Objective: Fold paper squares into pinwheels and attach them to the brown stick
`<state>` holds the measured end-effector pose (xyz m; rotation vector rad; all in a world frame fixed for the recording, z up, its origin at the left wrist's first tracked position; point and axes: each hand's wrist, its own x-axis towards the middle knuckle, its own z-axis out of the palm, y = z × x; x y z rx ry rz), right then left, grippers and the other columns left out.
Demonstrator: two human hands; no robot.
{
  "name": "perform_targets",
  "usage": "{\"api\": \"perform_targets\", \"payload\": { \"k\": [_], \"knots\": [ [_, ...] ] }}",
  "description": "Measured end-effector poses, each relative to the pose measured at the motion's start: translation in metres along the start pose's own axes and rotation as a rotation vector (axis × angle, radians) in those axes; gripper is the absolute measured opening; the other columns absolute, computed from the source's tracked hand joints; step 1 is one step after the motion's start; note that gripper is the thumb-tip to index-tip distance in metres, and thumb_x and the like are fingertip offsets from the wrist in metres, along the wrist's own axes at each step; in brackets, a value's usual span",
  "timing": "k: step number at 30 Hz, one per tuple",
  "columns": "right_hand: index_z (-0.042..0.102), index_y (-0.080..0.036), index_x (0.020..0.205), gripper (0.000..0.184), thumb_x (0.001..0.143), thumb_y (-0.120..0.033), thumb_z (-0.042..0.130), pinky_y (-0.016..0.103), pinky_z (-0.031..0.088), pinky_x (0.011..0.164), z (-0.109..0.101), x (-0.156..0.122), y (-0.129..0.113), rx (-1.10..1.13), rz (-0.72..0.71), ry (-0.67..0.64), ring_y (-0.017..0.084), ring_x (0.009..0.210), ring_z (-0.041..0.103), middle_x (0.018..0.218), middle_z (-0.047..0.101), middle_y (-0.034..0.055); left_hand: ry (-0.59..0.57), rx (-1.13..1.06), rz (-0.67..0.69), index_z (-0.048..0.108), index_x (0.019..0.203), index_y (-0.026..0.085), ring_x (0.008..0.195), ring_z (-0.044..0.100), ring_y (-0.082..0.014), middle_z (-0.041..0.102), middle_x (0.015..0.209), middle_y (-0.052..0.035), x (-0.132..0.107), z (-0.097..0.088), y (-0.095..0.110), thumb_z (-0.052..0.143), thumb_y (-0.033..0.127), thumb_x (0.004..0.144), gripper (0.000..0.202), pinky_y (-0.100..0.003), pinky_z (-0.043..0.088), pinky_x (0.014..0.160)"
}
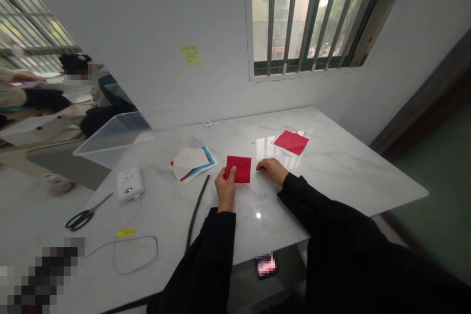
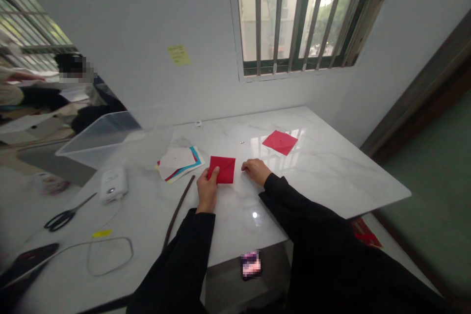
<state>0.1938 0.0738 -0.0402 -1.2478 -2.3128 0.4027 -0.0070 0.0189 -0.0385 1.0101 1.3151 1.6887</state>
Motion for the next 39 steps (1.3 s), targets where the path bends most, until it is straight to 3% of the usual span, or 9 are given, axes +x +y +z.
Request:
{"api": "perform_targets", "payload": {
  "k": [5,10,14,17,20,24,30,35,39],
  "knots": [
    [0.075,-0.018,0.098,0.024,0.089,-0.008,0.055,0.028,0.048,0.078,-0.013,0.037,0.013,0.010,0.108,0.235,0.017,0.081,0.064,0.096,0.072,0.0074,0.011,-0.004,0.001,0.069,0.090,0.016,0.075,0.064,-0.0193,0.071,0.085,-0.0055,0.002,-0.002,-0.004,0.075,0.048,0.077,0.035,-0.029,0.050,0.071],
    [0.073,-0.019,0.095,0.021,0.087,-0.013,0.055,0.029,0.049,0.079,-0.010,0.019,0.015,0.164,0.136,0.422,0.016,0.077,0.062,0.089,0.071,0.0038,0.003,0.001,0.017,0.067,0.088,0.017,0.075,0.062,-0.0178,0.069,0.084,-0.0035,0.005,-0.001,-0.008,0.070,0.046,0.080,0.031,-0.026,0.048,0.069],
    [0.072,-0.019,0.096,0.016,0.088,-0.027,0.061,0.028,0.052,0.074,0.007,-0.001,0.000,0.459,0.190,0.396,0.014,0.073,0.064,0.088,0.072,0.0033,-0.028,0.030,0.046,0.067,0.088,0.017,0.073,0.061,-0.0170,0.068,0.082,-0.0020,0.006,0.003,-0.008,0.067,0.045,0.082,0.028,-0.025,0.046,0.067],
    [0.064,-0.022,0.120,0.039,0.084,-0.039,0.067,0.027,0.055,0.074,0.016,-0.007,-0.019,0.740,0.174,0.326,0.015,0.085,0.067,0.107,0.071,0.0060,-0.086,0.023,0.058,0.068,0.089,0.017,0.073,0.061,-0.0172,0.069,0.082,-0.0024,0.005,0.005,-0.004,0.068,0.045,0.081,0.029,-0.025,0.047,0.068],
    [0.055,-0.024,0.133,0.061,0.076,-0.037,0.075,0.027,0.056,0.071,0.022,-0.009,-0.030,0.827,0.142,0.261,0.015,0.084,0.068,0.115,0.068,0.0070,-0.152,0.003,0.055,0.070,0.090,0.017,0.074,0.062,-0.0169,0.070,0.084,-0.0027,0.004,0.005,-0.002,0.070,0.046,0.080,0.031,-0.025,0.047,0.069],
    [0.063,-0.020,0.117,0.041,0.079,-0.035,0.070,0.027,0.056,0.070,0.023,-0.009,-0.031,0.802,0.188,0.302,0.016,0.080,0.067,0.098,0.070,0.0046,-0.205,0.031,0.076,0.072,0.091,0.016,0.077,0.063,-0.0183,0.071,0.087,-0.0044,0.003,0.005,-0.002,0.072,0.045,0.079,0.031,-0.027,0.049,0.072],
    [0.064,-0.019,0.107,0.036,0.073,-0.030,0.067,0.026,0.052,0.068,0.023,-0.009,-0.030,0.689,0.224,0.370,0.015,0.077,0.063,0.093,0.070,0.0025,-0.341,0.150,0.162,0.074,0.096,0.018,0.082,0.065,-0.0203,0.072,0.089,-0.0054,-0.002,0.006,-0.003,0.069,0.042,0.084,0.027,-0.029,0.050,0.078],
    [0.064,-0.017,0.093,0.025,0.073,-0.033,0.062,0.025,0.048,0.066,0.029,-0.006,-0.025,0.728,0.253,0.398,0.014,0.070,0.058,0.078,0.065,-0.0002,-0.366,0.224,0.186,0.072,0.099,0.018,0.079,0.066,-0.0203,0.073,0.089,-0.0052,-0.005,0.005,0.000,0.071,0.031,0.078,0.025,-0.029,0.050,0.074],
    [0.062,-0.018,0.086,0.023,0.073,-0.035,0.061,0.025,0.047,0.068,0.034,-0.003,-0.018,0.806,0.260,0.421,0.015,0.071,0.058,0.076,0.063,-0.0007,-0.363,0.202,0.165,0.068,0.110,0.018,0.084,0.068,-0.0217,0.074,0.097,-0.0073,-0.004,0.003,-0.001,0.071,0.021,0.071,0.039,-0.032,0.053,0.077]
  ]
}}
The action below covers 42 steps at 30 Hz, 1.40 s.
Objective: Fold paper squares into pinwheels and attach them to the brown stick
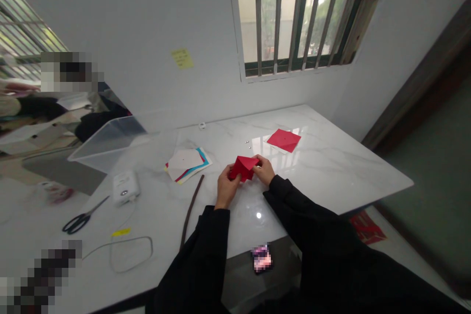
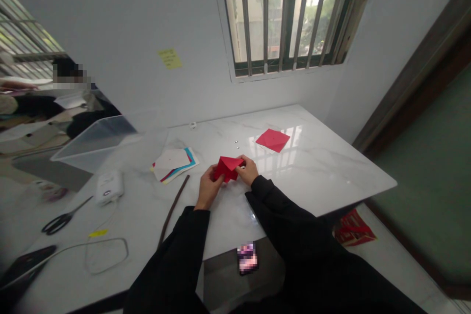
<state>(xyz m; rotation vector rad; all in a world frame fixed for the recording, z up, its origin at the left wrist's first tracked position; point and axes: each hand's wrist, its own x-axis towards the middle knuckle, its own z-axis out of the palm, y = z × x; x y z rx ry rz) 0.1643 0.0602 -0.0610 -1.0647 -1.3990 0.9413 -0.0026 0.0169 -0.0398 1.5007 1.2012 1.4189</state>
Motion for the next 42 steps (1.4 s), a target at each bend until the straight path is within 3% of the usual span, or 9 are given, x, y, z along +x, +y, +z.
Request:
{"api": "perform_targets", "payload": {
  "k": [5,13,18,23,28,32,38,42],
  "knots": [
    [0.059,-0.019,0.083,0.022,0.073,-0.038,0.060,0.025,0.046,0.064,0.001,0.005,0.006,0.107,0.041,0.039,0.015,0.068,0.055,0.073,0.060,-0.0013,0.059,-0.048,-0.029,0.067,0.111,0.017,0.088,0.069,-0.0221,0.073,0.103,-0.0096,0.002,-0.001,-0.007,0.066,0.017,0.069,0.042,-0.032,0.054,0.077],
    [0.059,-0.019,0.078,0.015,0.068,-0.030,0.062,0.023,0.040,0.055,0.001,0.004,0.003,0.259,0.047,0.011,0.011,0.057,0.048,0.063,0.054,-0.0045,0.141,0.097,-0.020,0.070,0.104,0.018,0.072,0.065,-0.0186,0.073,0.092,-0.0061,0.001,-0.003,-0.007,0.071,0.034,0.079,0.030,-0.027,0.051,0.064],
    [0.060,-0.019,0.078,0.021,0.075,-0.040,0.062,0.023,0.041,0.051,0.000,0.004,0.000,0.290,0.093,0.006,0.011,0.054,0.048,0.064,0.055,-0.0038,0.187,0.106,-0.038,0.071,0.101,0.018,0.064,0.061,-0.0170,0.071,0.081,-0.0039,-0.001,-0.002,-0.006,0.068,0.043,0.083,0.030,-0.025,0.047,0.057],
    [0.059,-0.019,0.077,0.030,0.076,-0.049,0.064,0.023,0.039,0.051,0.001,0.005,0.003,0.321,0.142,0.026,0.011,0.055,0.048,0.062,0.054,-0.0036,0.180,0.059,-0.035,0.071,0.098,0.018,0.067,0.062,-0.0171,0.070,0.084,-0.0049,-0.001,0.000,-0.005,0.066,0.044,0.085,0.029,-0.025,0.047,0.058],
    [0.060,-0.019,0.077,0.033,0.075,-0.051,0.066,0.022,0.037,0.052,0.000,0.007,0.005,0.331,0.152,0.108,0.013,0.059,0.048,0.062,0.054,-0.0033,0.081,0.013,-0.033,0.066,0.118,0.021,0.069,0.064,-0.0155,0.069,0.098,-0.0059,-0.003,0.003,0.002,0.076,0.033,0.076,0.045,-0.024,0.049,0.059],
    [0.061,-0.020,0.078,0.028,0.074,-0.047,0.065,0.023,0.040,0.055,0.000,0.007,0.006,0.367,0.181,0.117,0.014,0.062,0.050,0.066,0.057,-0.0027,0.039,0.007,-0.015,0.064,0.121,0.022,0.072,0.065,-0.0155,0.069,0.101,-0.0058,-0.005,0.004,0.004,0.076,0.030,0.075,0.049,-0.023,0.050,0.061],
    [0.062,-0.019,0.082,0.022,0.066,-0.035,0.064,0.024,0.047,0.059,0.001,0.008,0.010,0.423,0.223,0.085,0.014,0.067,0.056,0.072,0.062,-0.0020,0.142,0.107,-0.028,0.070,0.111,0.018,0.061,0.060,-0.0156,0.069,0.078,-0.0034,-0.003,0.000,-0.002,0.069,0.039,0.082,0.036,-0.024,0.046,0.055],
    [0.060,-0.021,0.093,0.031,0.064,-0.030,0.066,0.024,0.049,0.058,0.000,0.009,0.009,0.460,0.239,0.120,0.014,0.068,0.059,0.081,0.063,-0.0015,0.192,0.141,-0.048,0.072,0.108,0.016,0.061,0.058,-0.0162,0.069,0.076,-0.0036,-0.001,-0.002,-0.004,0.064,0.047,0.086,0.039,-0.025,0.045,0.056]
  ]
}}
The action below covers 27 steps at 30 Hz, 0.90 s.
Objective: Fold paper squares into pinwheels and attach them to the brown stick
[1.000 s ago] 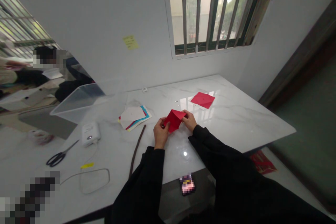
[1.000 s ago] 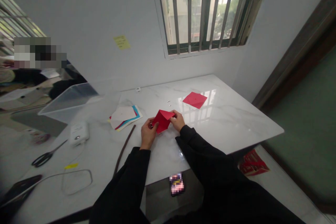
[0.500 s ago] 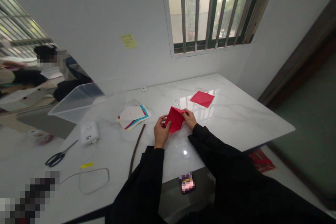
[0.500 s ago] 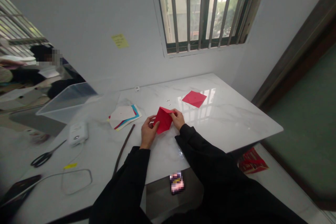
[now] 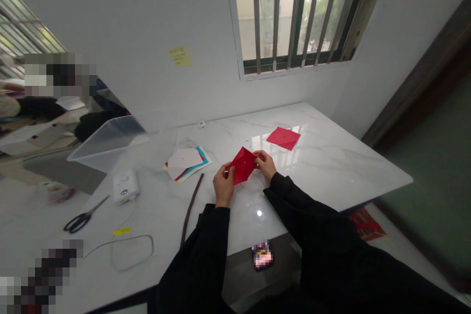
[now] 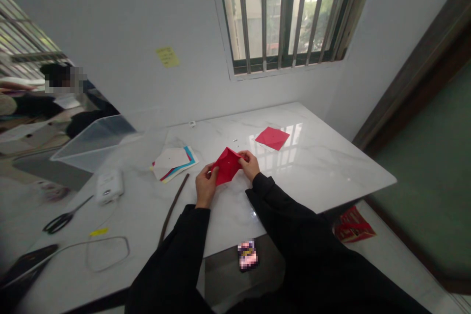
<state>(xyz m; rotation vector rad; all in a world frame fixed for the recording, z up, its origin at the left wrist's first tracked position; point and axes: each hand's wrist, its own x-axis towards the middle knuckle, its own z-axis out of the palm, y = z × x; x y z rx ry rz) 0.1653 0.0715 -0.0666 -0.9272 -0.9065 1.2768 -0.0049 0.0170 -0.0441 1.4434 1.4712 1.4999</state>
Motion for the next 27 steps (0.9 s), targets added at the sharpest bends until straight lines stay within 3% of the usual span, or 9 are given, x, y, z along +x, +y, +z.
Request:
{"api": "perform_targets", "payload": {
  "k": [3,7,14,20,24,27],
  "knots": [
    [0.057,-0.024,0.107,0.046,0.062,-0.026,0.068,0.026,0.053,0.060,0.000,-0.002,-0.002,0.036,0.000,0.040,0.013,0.069,0.061,0.090,0.063,-0.0010,0.045,0.053,0.005,0.073,0.098,0.016,0.062,0.056,-0.0159,0.067,0.075,-0.0026,0.000,-0.002,0.001,0.058,0.050,0.089,0.038,-0.025,0.042,0.059],
    [0.056,-0.023,0.106,0.047,0.061,-0.024,0.067,0.028,0.054,0.064,0.000,-0.003,-0.003,0.045,0.011,0.029,0.013,0.068,0.062,0.087,0.063,-0.0014,0.121,0.134,0.049,0.068,0.077,0.017,0.065,0.052,-0.0160,0.060,0.066,-0.0001,0.001,-0.005,0.003,0.051,0.049,0.094,0.041,-0.024,0.038,0.061],
    [0.055,-0.021,0.091,0.038,0.057,-0.025,0.071,0.025,0.049,0.062,-0.002,-0.004,-0.003,-0.016,0.007,0.061,0.013,0.064,0.061,0.076,0.066,-0.0033,0.223,0.012,0.026,0.065,0.071,0.017,0.065,0.050,-0.0158,0.059,0.065,0.0004,0.008,-0.007,-0.007,0.053,0.046,0.093,0.039,-0.024,0.038,0.062],
    [0.062,-0.020,0.069,0.009,0.065,-0.027,0.066,0.029,0.051,0.073,-0.005,-0.005,-0.003,-0.154,-0.134,0.002,0.016,0.072,0.062,0.074,0.068,0.0001,0.231,-0.087,-0.016,0.072,0.078,0.016,0.070,0.056,-0.0175,0.065,0.071,-0.0014,0.009,-0.007,-0.009,0.059,0.047,0.090,0.035,-0.024,0.043,0.065],
    [0.076,-0.020,0.083,0.021,0.069,-0.027,0.061,0.029,0.051,0.071,-0.006,-0.003,0.000,-0.171,-0.123,-0.060,0.017,0.074,0.063,0.084,0.072,0.0023,0.227,-0.147,-0.055,0.075,0.087,0.015,0.076,0.061,-0.0192,0.071,0.079,-0.0038,0.008,-0.007,-0.007,0.066,0.048,0.085,0.035,-0.026,0.047,0.071],
    [0.077,-0.023,0.101,0.034,0.070,-0.027,0.064,0.027,0.050,0.069,-0.007,-0.001,0.003,-0.116,-0.111,-0.048,0.015,0.072,0.062,0.089,0.072,0.0009,0.214,-0.195,-0.077,0.074,0.090,0.014,0.077,0.064,-0.0198,0.072,0.081,-0.0051,0.008,-0.007,-0.008,0.072,0.049,0.080,0.037,-0.027,0.049,0.073]
  ]
}}
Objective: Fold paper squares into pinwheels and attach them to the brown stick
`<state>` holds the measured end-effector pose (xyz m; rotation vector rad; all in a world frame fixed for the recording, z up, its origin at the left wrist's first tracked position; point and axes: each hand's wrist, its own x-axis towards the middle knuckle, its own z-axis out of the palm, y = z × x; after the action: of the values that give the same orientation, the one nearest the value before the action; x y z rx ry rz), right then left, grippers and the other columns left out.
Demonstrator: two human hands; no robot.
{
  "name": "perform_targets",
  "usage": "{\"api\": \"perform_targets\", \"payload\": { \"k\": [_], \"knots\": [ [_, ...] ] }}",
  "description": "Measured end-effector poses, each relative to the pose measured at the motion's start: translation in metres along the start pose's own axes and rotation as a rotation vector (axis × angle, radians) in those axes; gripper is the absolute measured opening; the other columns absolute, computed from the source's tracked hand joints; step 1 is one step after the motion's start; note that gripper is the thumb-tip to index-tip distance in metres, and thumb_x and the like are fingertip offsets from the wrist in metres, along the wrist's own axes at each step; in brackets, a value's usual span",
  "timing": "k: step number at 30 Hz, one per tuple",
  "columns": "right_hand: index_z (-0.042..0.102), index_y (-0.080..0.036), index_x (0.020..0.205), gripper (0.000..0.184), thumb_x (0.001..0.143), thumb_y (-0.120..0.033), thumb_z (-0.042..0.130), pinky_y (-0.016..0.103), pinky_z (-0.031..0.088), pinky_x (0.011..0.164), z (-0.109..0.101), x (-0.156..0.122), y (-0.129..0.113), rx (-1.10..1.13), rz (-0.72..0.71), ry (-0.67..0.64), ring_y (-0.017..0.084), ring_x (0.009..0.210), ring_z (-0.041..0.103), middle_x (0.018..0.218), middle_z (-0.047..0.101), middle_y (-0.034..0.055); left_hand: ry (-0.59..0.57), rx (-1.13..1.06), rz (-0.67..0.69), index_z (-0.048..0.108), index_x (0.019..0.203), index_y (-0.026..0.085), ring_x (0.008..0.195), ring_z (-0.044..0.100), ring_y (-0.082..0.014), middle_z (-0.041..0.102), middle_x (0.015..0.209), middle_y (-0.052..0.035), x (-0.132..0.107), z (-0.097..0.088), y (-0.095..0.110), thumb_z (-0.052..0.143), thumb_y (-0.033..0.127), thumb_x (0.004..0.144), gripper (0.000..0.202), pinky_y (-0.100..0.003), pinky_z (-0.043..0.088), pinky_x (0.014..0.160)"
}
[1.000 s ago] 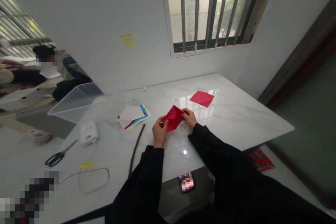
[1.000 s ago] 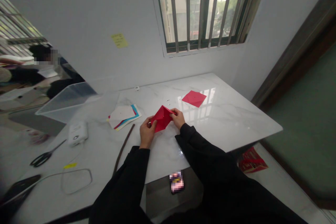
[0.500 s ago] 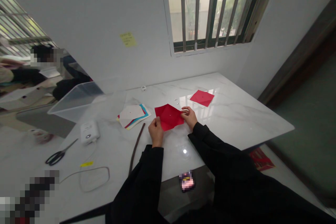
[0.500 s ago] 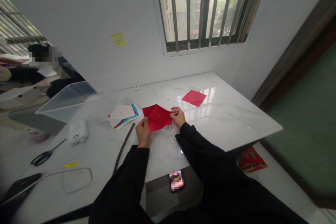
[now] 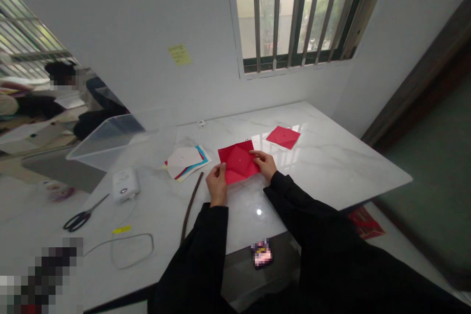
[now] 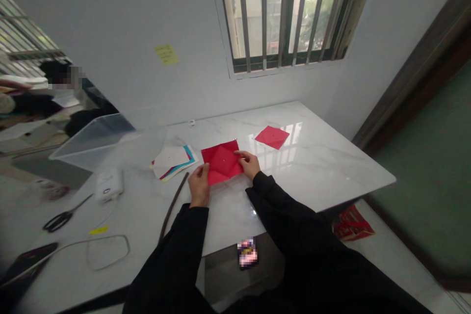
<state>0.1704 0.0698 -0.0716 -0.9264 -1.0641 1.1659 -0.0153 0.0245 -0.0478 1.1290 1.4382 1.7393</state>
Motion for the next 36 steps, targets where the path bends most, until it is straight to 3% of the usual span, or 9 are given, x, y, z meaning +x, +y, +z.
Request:
{"api": "perform_targets", "payload": {
  "k": [2,7,13,17,23,27,30,32,36],
  "knots": [
    [0.075,-0.023,0.108,0.038,0.071,-0.031,0.069,0.027,0.051,0.071,-0.001,0.001,0.001,0.043,0.008,0.013,0.014,0.073,0.063,0.089,0.072,0.0007,-0.006,-0.028,-0.010,0.074,0.089,0.013,0.077,0.064,-0.0195,0.072,0.081,-0.0056,0.000,0.000,0.000,0.073,0.050,0.078,0.038,-0.028,0.049,0.073],
    [0.076,-0.021,0.105,0.040,0.071,-0.042,0.077,0.029,0.053,0.077,-0.001,-0.001,-0.002,0.127,0.049,0.002,0.016,0.078,0.066,0.087,0.074,0.0019,-0.001,-0.048,-0.030,0.070,0.080,0.014,0.072,0.060,-0.0174,0.068,0.073,-0.0028,-0.001,-0.002,0.004,0.072,0.057,0.077,0.043,-0.026,0.048,0.067],
    [0.076,-0.020,0.099,0.043,0.063,-0.041,0.085,0.028,0.054,0.072,0.001,-0.004,-0.012,0.274,0.148,0.031,0.016,0.075,0.066,0.083,0.075,0.0023,0.002,-0.102,-0.072,0.061,0.072,0.016,0.062,0.053,-0.0129,0.059,0.064,0.0018,-0.002,-0.002,0.008,0.072,0.061,0.077,0.047,-0.023,0.042,0.058],
    [0.075,-0.020,0.099,0.045,0.060,-0.039,0.088,0.028,0.055,0.069,0.002,-0.005,-0.018,0.327,0.223,0.028,0.017,0.077,0.068,0.084,0.075,0.0028,-0.037,-0.265,-0.161,0.060,0.076,0.016,0.060,0.053,-0.0114,0.061,0.067,0.0015,-0.003,0.000,0.011,0.074,0.060,0.076,0.047,-0.023,0.043,0.058],
    [0.073,-0.019,0.102,0.049,0.061,-0.039,0.089,0.030,0.057,0.072,0.002,-0.007,-0.022,0.349,0.215,0.009,0.017,0.077,0.070,0.086,0.076,0.0039,-0.112,-0.377,-0.231,0.061,0.084,0.016,0.065,0.059,-0.0129,0.066,0.075,-0.0019,-0.004,0.000,0.018,0.078,0.059,0.073,0.048,-0.026,0.047,0.064],
    [0.072,-0.019,0.101,0.050,0.059,-0.039,0.089,0.035,0.059,0.076,-0.001,-0.004,-0.020,0.364,0.187,0.093,0.020,0.077,0.071,0.084,0.076,0.0047,-0.239,-0.415,-0.290,0.059,0.079,0.018,0.068,0.061,-0.0131,0.065,0.076,-0.0004,-0.004,0.000,0.021,0.081,0.047,0.073,0.037,-0.025,0.050,0.065],
    [0.072,-0.018,0.100,0.049,0.058,-0.037,0.089,0.036,0.060,0.077,-0.003,0.000,-0.018,0.387,0.198,0.165,0.021,0.078,0.072,0.084,0.076,0.0053,-0.341,-0.470,-0.344,0.062,0.091,0.019,0.075,0.065,-0.0125,0.069,0.087,-0.0002,-0.006,0.000,0.023,0.085,0.033,0.070,0.033,-0.025,0.052,0.072],
    [0.071,-0.018,0.100,0.049,0.058,-0.035,0.089,0.036,0.060,0.077,-0.005,0.001,-0.017,0.403,0.207,0.177,0.020,0.079,0.072,0.086,0.076,0.0058,-0.346,-0.493,-0.345,0.064,0.098,0.020,0.082,0.068,-0.0137,0.072,0.095,-0.0016,-0.006,-0.001,0.023,0.086,0.029,0.068,0.039,-0.028,0.054,0.079],
    [0.071,-0.019,0.101,0.048,0.059,-0.036,0.088,0.035,0.060,0.075,-0.005,0.002,-0.017,0.374,0.216,0.154,0.021,0.079,0.072,0.087,0.076,0.0059,-0.289,-0.518,-0.344,0.065,0.095,0.019,0.084,0.069,-0.0150,0.073,0.094,-0.0024,-0.005,-0.001,0.022,0.086,0.028,0.067,0.036,-0.029,0.055,0.083]
  ]
}}
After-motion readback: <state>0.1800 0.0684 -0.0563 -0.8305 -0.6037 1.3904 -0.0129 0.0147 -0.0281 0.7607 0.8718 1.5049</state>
